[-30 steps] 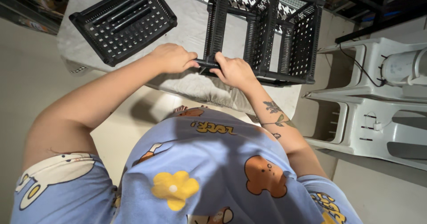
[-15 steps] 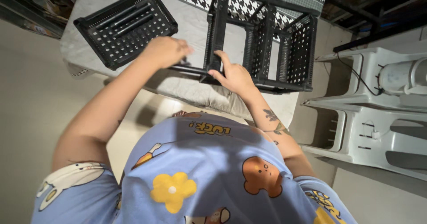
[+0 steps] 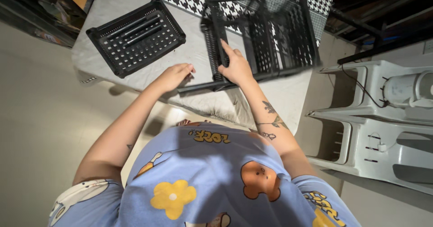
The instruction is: The person assembles a black plastic crate by inserting cylindrical rods into the side panels and then attaching the base panel to form a complete structure.
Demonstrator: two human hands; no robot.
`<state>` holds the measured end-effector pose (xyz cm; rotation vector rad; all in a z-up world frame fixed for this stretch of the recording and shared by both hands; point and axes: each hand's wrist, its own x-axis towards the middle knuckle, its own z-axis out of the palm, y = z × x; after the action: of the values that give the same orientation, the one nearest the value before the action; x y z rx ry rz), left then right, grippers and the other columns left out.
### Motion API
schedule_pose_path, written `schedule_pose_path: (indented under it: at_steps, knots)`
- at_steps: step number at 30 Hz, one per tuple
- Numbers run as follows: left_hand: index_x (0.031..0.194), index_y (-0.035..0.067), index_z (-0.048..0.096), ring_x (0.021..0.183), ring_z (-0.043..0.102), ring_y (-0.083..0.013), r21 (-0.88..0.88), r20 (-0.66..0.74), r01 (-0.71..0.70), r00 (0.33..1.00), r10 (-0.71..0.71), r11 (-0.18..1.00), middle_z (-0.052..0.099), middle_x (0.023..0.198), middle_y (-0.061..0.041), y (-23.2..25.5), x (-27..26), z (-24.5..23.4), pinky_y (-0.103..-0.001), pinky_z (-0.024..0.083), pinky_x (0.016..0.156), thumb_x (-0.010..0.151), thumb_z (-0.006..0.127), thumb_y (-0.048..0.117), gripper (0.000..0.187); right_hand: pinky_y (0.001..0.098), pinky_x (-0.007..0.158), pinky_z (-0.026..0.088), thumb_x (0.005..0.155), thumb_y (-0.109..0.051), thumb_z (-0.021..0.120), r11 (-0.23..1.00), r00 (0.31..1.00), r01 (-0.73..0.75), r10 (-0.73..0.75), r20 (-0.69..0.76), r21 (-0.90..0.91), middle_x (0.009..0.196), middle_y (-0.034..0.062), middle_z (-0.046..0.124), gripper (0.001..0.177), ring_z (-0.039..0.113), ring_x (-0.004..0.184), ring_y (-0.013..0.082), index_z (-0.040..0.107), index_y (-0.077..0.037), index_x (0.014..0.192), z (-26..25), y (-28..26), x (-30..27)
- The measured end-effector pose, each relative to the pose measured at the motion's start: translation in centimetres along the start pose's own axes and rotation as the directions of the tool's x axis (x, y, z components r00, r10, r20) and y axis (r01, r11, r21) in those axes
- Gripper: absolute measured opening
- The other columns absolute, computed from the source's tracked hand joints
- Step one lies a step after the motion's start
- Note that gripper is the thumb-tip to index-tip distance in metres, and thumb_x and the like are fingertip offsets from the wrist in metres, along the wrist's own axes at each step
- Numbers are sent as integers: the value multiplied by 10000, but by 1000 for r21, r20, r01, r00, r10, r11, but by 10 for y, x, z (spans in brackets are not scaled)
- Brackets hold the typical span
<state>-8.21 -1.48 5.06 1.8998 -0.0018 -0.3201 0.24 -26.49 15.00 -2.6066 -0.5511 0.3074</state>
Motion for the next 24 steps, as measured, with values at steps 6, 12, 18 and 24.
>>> schedule_pose_path:
  at_steps: [6, 12, 18, 24]
  knots:
    - [1180, 73, 705, 1202, 587, -357, 289, -457, 184, 889, -34, 940, 660, 1263, -176, -41, 2, -14, -481, 463, 1029, 980, 657, 311, 314, 491, 894, 552, 765, -182, 698, 998, 999, 40, -40, 8, -53, 1192, 221, 650, 871, 679, 998, 437, 374, -339, 1559, -5, -12, -26]
    - [1363, 79, 607, 1439, 346, -382, 523, -665, 380, 742, 87, 763, 435, 1550, -183, -112, 19, -60, -709, 304, 1038, 975, 694, 281, 446, 495, 875, 549, 793, -198, 693, 991, 997, -74, 74, -5, -111, 1339, 195, 572, 806, 652, 1082, 415, 371, -260, 1530, 6, -28, -45]
    - [1411, 101, 573, 1395, 387, -392, 454, -689, 527, 719, -92, 718, 470, 1507, -175, -164, 50, -102, -699, 316, 1041, 914, 755, 264, 554, 482, 992, 523, 807, -206, 752, 979, 968, 150, -174, -179, -137, 1496, 245, 451, 844, 552, 1254, 443, 332, -184, 1539, 21, -38, -18]
    - [1321, 110, 636, 1316, 480, -367, 470, -687, 594, 711, -153, 653, 566, 1383, -169, -174, 51, -114, -595, 425, 1002, 785, 851, 215, 586, 501, 968, 511, 775, -144, 746, 995, 989, 83, -88, -117, -46, 1493, 322, 391, 965, 553, 1163, 520, 245, -245, 1594, 37, -41, -3]
